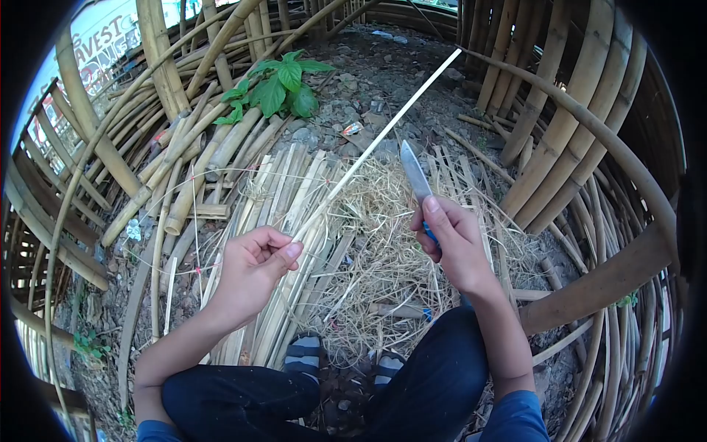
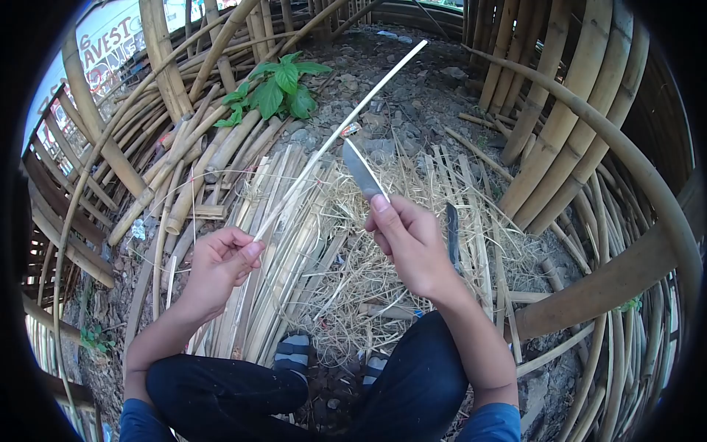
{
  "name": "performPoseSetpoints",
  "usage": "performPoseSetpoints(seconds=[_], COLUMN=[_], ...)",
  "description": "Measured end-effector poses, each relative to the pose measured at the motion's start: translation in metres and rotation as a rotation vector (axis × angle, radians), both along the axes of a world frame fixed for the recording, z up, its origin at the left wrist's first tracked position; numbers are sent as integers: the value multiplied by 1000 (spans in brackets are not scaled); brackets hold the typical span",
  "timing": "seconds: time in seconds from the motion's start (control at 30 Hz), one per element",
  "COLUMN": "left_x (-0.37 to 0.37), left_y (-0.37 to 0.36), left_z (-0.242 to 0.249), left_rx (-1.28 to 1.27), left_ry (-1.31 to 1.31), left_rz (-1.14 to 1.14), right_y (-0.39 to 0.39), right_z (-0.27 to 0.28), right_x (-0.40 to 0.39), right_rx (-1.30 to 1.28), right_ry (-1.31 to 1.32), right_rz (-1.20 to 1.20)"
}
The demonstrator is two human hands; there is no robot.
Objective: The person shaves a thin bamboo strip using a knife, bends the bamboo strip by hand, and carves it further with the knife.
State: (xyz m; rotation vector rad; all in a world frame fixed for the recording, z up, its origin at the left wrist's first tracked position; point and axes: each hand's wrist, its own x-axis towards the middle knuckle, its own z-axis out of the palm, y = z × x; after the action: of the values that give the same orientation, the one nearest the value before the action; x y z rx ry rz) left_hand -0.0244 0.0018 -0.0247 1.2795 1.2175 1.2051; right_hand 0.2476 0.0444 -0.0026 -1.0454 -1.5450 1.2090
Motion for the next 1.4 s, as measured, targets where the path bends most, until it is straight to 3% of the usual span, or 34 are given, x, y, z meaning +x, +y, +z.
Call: performPoseSetpoints(seconds=[0.07, 0.13, 0.23, 0.37, 0.8, 0.87, 1.0, 1.1, 1.4], left_x=[11, 14, 21, 24, 22, 7, -2, 12, 30], left_y=[0, -3, -6, -8, -11, -10, -8, -7, -12], left_z=[0, 6, 3, -1, -3, -12, -11, -5, -4], left_rx=[-16, -86, -65, 27, 36, 31, -7, -48, 84], left_ry=[-21, -3, -47, -52, 7, 3, 0, 64, 110], left_rz=[-58, -178, -281, -262, -170, -111, -86, -116, -161], right_y=[-6, -5, -5, -3, -2, 21, 8, -3, -7], right_z=[-1, -4, -2, 4, 7, 9, 4, 6, 1], right_x=[-14, -23, -30, -30, -16, 17, 10, -9, -32], right_rx=[25, -50, -175, -287, -187, -123, -72, -173, -254], right_ry=[-17, -45, -65, -16, -88, 181, 94, -3, -34], right_rz=[76, 350, 486, 473, 268, -101, -62, 228, 350])
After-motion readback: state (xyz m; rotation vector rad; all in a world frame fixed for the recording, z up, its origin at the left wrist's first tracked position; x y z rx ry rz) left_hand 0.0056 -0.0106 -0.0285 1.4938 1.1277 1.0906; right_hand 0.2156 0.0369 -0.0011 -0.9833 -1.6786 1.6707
